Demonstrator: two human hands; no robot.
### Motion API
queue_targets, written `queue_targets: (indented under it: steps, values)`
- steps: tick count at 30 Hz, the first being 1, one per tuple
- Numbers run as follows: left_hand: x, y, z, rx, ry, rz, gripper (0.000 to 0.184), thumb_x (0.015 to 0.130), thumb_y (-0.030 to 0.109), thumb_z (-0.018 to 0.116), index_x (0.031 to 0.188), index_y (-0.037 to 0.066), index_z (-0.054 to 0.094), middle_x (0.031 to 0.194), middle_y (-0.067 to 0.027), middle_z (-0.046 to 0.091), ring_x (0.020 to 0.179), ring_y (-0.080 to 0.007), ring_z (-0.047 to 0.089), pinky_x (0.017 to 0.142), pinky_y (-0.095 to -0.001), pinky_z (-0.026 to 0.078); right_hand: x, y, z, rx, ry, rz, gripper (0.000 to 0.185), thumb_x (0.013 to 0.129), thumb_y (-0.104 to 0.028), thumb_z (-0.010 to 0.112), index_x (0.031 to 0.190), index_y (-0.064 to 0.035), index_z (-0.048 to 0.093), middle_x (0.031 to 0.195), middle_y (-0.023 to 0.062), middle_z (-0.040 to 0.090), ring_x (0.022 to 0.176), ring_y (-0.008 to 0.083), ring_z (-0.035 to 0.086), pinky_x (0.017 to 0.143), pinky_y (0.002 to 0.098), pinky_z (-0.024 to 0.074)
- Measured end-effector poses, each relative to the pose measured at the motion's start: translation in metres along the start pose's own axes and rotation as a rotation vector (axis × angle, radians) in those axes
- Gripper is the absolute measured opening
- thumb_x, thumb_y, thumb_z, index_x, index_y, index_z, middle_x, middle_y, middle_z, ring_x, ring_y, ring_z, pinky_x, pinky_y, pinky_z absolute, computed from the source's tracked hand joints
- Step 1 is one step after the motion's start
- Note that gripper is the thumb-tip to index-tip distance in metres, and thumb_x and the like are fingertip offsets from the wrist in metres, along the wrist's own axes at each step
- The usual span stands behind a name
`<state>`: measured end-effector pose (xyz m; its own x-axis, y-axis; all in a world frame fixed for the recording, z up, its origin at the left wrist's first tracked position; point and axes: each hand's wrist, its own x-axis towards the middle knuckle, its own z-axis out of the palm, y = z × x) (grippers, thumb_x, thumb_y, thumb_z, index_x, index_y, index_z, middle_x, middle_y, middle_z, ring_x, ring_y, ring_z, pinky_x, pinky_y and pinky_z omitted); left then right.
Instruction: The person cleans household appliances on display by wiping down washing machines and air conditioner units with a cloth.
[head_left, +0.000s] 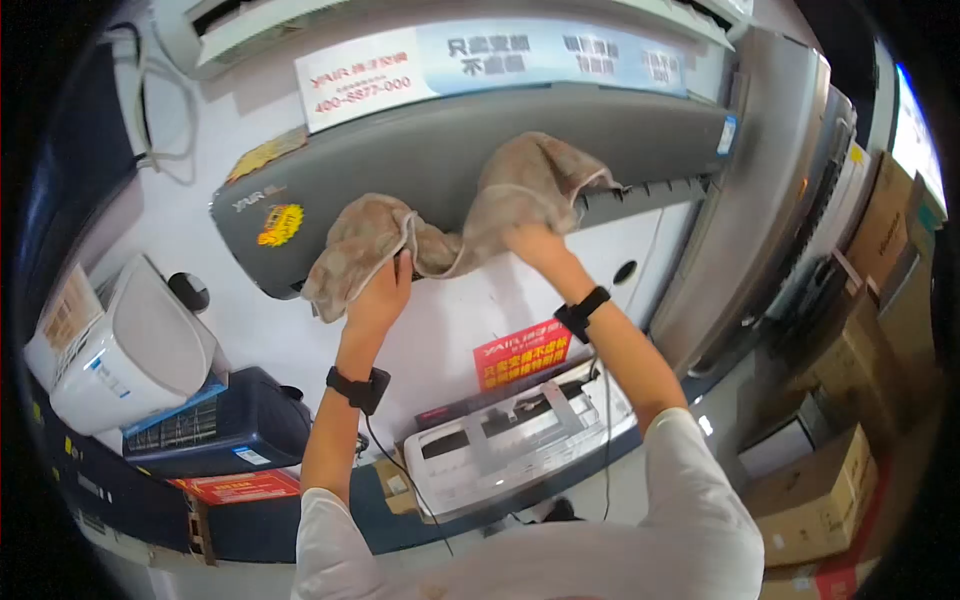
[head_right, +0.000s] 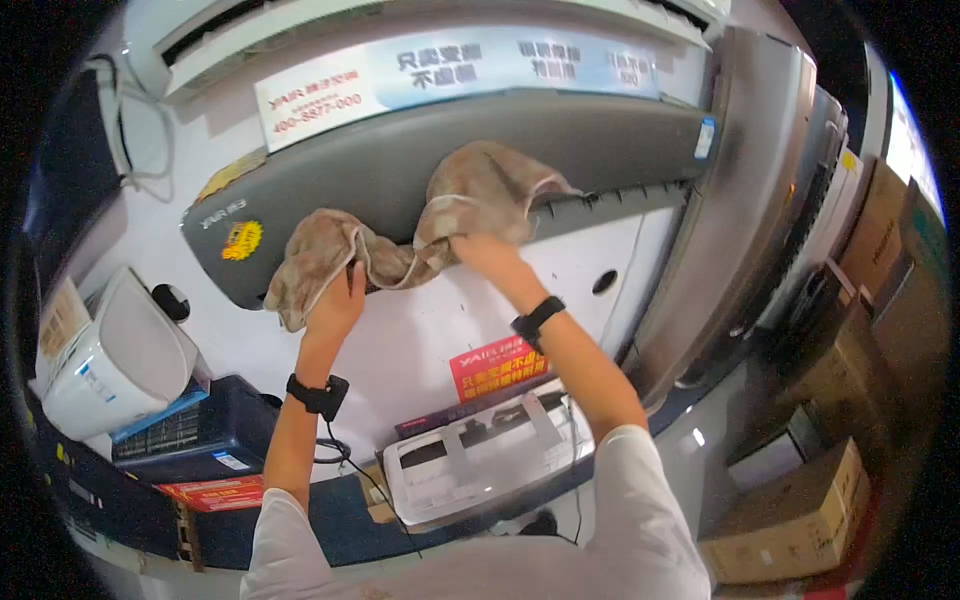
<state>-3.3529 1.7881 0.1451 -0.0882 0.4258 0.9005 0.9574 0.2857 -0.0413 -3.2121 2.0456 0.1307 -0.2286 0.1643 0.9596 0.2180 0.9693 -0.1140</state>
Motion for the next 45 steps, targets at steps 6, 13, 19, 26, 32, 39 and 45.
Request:
queue_targets:
  steps: [6,13,19,26,32,39,45]
  values:
    - [0.031,-0.005,-0.02,-0.002,-0.04,-0.114,0.046,0.104,0.031,0.054,0.133,-0.004,0.06,0.133,-0.0277,0.061,0.123,-0.0446,0.057,0.108,-0.0487,0.042,0.017,0.112,0.009,0.516,-0.218,0.167,0.036,0.098,-0.022,0.057,0.131,-0.0082,0.062,0.121,0.02,0.065,0.11,0.0308,0.064,0.099,0.0396,0.0489]
    - [0.043,0.028,0.025,-0.065,-0.209,-0.399,0.062,0.103,0.036,0.052,0.142,-0.013,0.045,0.143,-0.0365,0.05,0.136,-0.0497,0.046,0.116,-0.0472,0.034,0.07,0.087,-0.052,0.764,-0.233,-0.279,0.039,0.101,-0.024,0.057,0.136,-0.0059,0.058,0.128,0.0183,0.062,0.118,0.03,0.06,0.102,0.04,0.0467]
    - [0.048,0.073,0.056,0.1,-0.148,-0.382,0.069,0.104,0.039,0.05,0.148,-0.013,0.038,0.152,-0.0355,0.041,0.143,-0.0502,0.037,0.121,-0.0483,0.027,0.054,0.195,-0.082,0.254,-0.104,-0.183,0.049,0.098,-0.029,0.061,0.141,-0.0065,0.054,0.135,0.0178,0.058,0.125,0.0308,0.055,0.106,0.0409,0.0437]
    - [0.108,0.139,0.106,-0.136,-0.064,-0.406,0.071,0.106,0.041,0.047,0.151,-0.012,0.034,0.157,-0.0348,0.035,0.148,-0.0485,0.03,0.123,-0.0459,0.022,0.076,0.288,-0.111,0.059,0.024,-0.102,0.061,0.094,-0.034,0.066,0.146,-0.0071,0.049,0.143,0.0172,0.053,0.133,0.0318,0.049,0.111,0.0419,0.0403]
    - [0.127,0.217,0.147,0.049,-0.135,-0.282,0.066,0.106,0.037,0.047,0.151,-0.011,0.036,0.156,-0.0324,0.038,0.147,-0.0469,0.033,0.124,-0.0482,0.023,0.035,0.334,-0.119,-0.145,0.1,-0.04,0.072,0.091,-0.039,0.07,0.151,-0.0077,0.044,0.15,0.0167,0.048,0.14,0.0326,0.044,0.116,0.0428,0.0373]
    - [0.141,0.265,0.161,-0.059,-0.326,-0.202,0.062,0.106,0.034,0.048,0.151,-0.007,0.04,0.157,-0.0292,0.04,0.145,-0.045,0.037,0.122,-0.0487,0.027,0.049,0.388,-0.199,-0.136,0.113,0.08,0.074,0.091,-0.038,0.071,0.153,-0.0103,0.043,0.151,0.0147,0.049,0.142,0.0312,0.044,0.117,0.0421,0.0368]
    - [0.149,0.292,0.207,-0.005,-0.122,-0.012,0.06,0.105,0.034,0.051,0.151,-0.004,0.041,0.154,-0.0273,0.044,0.145,-0.0442,0.039,0.122,-0.0485,0.028,0.078,0.418,-0.209,-0.131,0.091,0.186,0.072,0.091,-0.037,0.071,0.153,-0.0105,0.044,0.15,0.0141,0.05,0.142,0.0305,0.044,0.117,0.0415,0.0374]
